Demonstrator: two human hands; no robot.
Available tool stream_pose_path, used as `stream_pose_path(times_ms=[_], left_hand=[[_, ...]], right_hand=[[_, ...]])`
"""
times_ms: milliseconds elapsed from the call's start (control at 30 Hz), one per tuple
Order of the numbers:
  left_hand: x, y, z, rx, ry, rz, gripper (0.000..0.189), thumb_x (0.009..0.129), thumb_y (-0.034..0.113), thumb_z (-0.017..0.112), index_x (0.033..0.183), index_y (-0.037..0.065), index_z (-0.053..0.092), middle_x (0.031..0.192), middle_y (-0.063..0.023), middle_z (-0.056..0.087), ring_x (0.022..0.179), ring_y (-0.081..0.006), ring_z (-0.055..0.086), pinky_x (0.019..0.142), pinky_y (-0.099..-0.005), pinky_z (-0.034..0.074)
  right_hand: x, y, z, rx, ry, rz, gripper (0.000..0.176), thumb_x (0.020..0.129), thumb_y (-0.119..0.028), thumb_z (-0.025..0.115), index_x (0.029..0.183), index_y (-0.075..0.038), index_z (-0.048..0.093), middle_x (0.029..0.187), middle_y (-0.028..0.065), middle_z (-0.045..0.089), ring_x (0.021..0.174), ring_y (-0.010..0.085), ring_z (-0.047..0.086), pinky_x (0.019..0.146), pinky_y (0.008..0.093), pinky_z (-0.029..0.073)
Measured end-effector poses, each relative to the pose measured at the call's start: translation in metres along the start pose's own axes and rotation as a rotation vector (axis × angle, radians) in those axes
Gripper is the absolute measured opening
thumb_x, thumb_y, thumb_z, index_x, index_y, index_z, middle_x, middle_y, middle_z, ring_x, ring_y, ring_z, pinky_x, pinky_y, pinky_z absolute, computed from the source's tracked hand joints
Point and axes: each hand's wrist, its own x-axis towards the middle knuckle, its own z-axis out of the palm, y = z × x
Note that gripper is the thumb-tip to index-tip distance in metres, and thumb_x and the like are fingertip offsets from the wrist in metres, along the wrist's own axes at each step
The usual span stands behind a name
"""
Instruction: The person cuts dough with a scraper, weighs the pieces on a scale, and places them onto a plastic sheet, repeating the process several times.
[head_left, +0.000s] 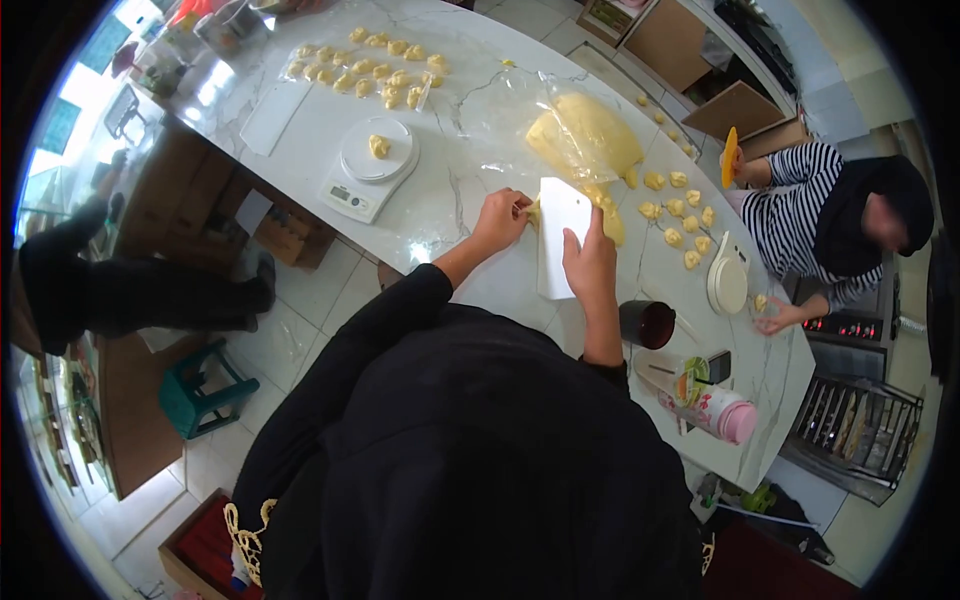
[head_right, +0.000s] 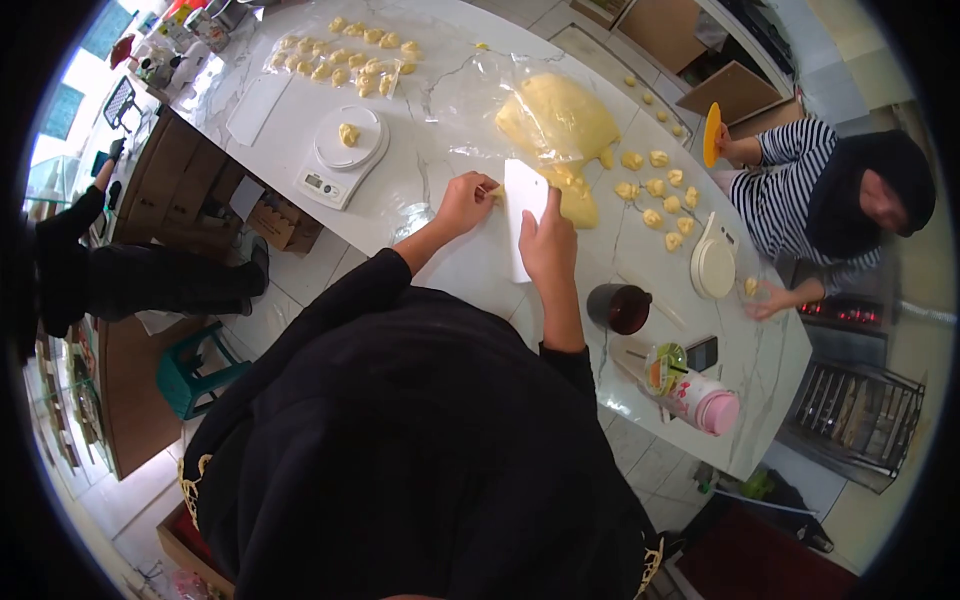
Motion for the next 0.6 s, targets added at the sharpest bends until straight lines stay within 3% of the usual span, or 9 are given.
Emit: stream_pose_path(times_ms=[67,267,433,600], left_hand=[[-0.001,-0.001,-0.006,0.095,-0.076,-0.025,0.019,0.071,0.000,0.065,0.089,-0.001,0.066,0.080,-0.0131,0.063,0.068,-0.0204,0.064,0.065,-0.0271,0.051],[-0.003,0.002,-0.011,0.121,-0.069,-0.059,0.015,0.071,0.004,0.065,0.085,-0.003,0.067,0.079,-0.0141,0.065,0.066,-0.0200,0.064,0.064,-0.0273,0.052],[-0.002,0.005,-0.013,0.112,-0.048,-0.039,0.012,0.068,0.006,0.067,0.078,-0.001,0.068,0.068,-0.0139,0.064,0.060,-0.0213,0.063,0.060,-0.0282,0.051],[0.003,0.012,-0.022,0.182,-0.120,-0.085,0.012,0.069,0.009,0.067,0.077,0.000,0.069,0.066,-0.0125,0.065,0.061,-0.0185,0.064,0.060,-0.0272,0.051]], right_hand=[[0.002,-0.010,0.004,-0.071,-0.034,0.062,0.049,0.084,-0.014,0.055,0.127,-0.004,0.035,0.081,0.0280,0.061,0.077,0.0451,0.059,0.066,0.0509,0.045],[0.007,-0.029,0.010,-0.229,-0.138,0.067,0.043,0.086,-0.016,0.052,0.123,-0.005,0.035,0.076,0.0245,0.062,0.074,0.0413,0.062,0.064,0.0497,0.048],[0.012,-0.025,0.041,-0.331,-0.199,-0.024,0.042,0.076,-0.004,0.054,0.115,-0.003,0.039,0.071,0.0203,0.063,0.067,0.0378,0.063,0.059,0.0476,0.049],[0.035,-0.026,0.044,-0.341,-0.204,-0.005,0.048,0.077,-0.005,0.055,0.121,-0.003,0.037,0.073,0.0203,0.063,0.070,0.0378,0.063,0.061,0.0470,0.049]])
